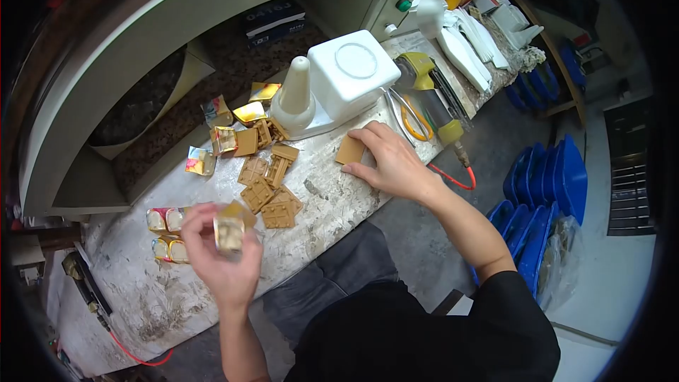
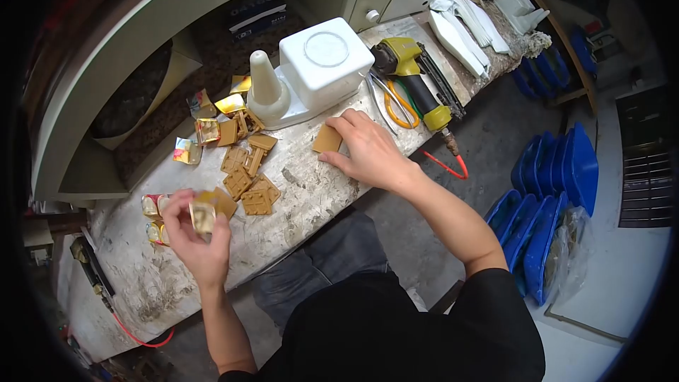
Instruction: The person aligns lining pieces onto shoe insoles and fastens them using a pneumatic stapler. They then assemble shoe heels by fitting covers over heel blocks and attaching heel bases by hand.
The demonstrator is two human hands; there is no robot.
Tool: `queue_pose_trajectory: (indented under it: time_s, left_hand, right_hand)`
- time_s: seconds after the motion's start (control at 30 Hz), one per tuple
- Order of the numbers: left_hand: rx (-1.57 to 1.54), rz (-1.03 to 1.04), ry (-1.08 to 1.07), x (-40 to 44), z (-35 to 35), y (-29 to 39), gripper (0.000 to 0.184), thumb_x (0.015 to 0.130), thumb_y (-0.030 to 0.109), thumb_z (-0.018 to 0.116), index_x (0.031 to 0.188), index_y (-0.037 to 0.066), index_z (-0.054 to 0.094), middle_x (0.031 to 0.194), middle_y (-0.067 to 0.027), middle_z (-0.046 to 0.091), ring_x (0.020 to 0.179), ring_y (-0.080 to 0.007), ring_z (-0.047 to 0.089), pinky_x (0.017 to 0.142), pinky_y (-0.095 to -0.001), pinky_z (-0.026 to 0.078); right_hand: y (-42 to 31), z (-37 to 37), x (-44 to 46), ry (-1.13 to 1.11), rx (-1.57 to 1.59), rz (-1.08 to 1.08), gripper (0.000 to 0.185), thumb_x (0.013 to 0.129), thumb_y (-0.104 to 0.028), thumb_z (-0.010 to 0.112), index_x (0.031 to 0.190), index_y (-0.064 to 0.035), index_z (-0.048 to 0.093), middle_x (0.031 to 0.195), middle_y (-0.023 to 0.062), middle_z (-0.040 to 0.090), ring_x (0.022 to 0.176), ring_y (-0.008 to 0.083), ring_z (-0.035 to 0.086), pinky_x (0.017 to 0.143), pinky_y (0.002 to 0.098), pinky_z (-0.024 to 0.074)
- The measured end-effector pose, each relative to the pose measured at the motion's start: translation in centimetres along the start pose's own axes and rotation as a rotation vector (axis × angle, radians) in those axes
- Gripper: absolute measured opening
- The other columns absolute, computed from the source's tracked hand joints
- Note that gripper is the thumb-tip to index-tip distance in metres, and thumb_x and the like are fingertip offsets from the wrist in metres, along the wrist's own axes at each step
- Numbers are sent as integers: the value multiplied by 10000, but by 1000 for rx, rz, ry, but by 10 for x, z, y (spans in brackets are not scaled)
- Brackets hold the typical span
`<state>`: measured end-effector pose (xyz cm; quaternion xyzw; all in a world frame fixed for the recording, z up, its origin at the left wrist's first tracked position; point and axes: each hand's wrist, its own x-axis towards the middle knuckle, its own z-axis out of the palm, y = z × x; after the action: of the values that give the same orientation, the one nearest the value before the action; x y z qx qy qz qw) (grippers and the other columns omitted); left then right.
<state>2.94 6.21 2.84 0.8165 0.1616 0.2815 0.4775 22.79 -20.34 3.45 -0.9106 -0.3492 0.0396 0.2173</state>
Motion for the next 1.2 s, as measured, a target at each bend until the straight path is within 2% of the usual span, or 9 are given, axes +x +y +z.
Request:
queue_pose_trajectory:
  time_s: [0.07,0.2,0.43,0.53,0.7,0.83,0.93,1.1,1.2]
  left_hand:
    - [-740,-364,-54,-20,5,8,553,854,-62,775,1295,46,459,1249,-210,612,1082,-272,651,835,-395,561]
    - [-975,-717,-157,-40,-3,25,603,858,-92,771,1288,93,391,1328,-226,594,1064,-231,650,874,-372,558]
    - [-1315,-651,-217,-47,-5,16,579,945,3,695,1442,60,404,1437,-245,555,1112,-259,619,890,-372,522]
    - [-1452,-726,-206,-45,-7,17,576,979,54,673,1492,45,410,1462,-249,547,1143,-276,605,900,-387,519]
    - [-1494,-758,-227,-58,-7,12,535,1020,76,651,1512,23,447,1493,-253,533,1259,-321,600,1050,-470,513]
    - [-1579,-681,-262,-60,-5,-2,520,1033,67,654,1510,18,452,1482,-250,551,1322,-348,599,1153,-512,476]
    - [-1605,-681,-259,-58,1,-3,526,1036,68,660,1514,10,449,1465,-248,573,1342,-363,599,1182,-523,460]
    - [-1527,-763,-201,-47,11,3,555,1047,118,674,1545,0,459,1450,-226,612,1329,-372,624,1160,-521,494]
    - [-1536,-774,-217,-35,30,8,573,1058,146,671,1568,-2,455,1468,-212,613,1336,-363,629,1161,-520,504]
  right_hand:
    - [2,-8,5,-88,-58,-30,550,923,-347,830,1294,27,671,1163,201,654,1041,373,667,928,445,554]
    - [-18,-48,8,-75,117,46,530,922,-296,839,1321,6,666,1180,149,666,1011,302,659,878,392,538]
    - [-2,-151,92,123,27,-169,524,904,-237,851,1324,27,682,1245,142,672,993,325,702,888,422,571]
    - [12,-140,130,-221,-42,-284,470,905,-219,841,1290,21,720,1249,158,675,1023,354,709,924,425,573]
    - [-5,-138,131,-221,-246,-167,421,895,-187,841,1248,26,755,1241,179,673,1094,373,696,958,430,570]
    - [-5,-140,131,-258,-281,-114,480,915,-258,844,1275,40,733,1193,168,647,983,292,685,830,432,569]
    - [5,-138,141,-285,-150,-326,567,911,-315,852,1326,42,706,1160,144,656,988,264,689,841,408,562]
    - [6,-147,125,-256,45,-139,641,915,-314,862,1401,49,656,1215,115,667,1086,225,686,928,366,556]
    - [5,-151,83,-169,910,91,699,918,-290,870,1460,58,600,1319,106,651,1202,191,651,1020,336,528]
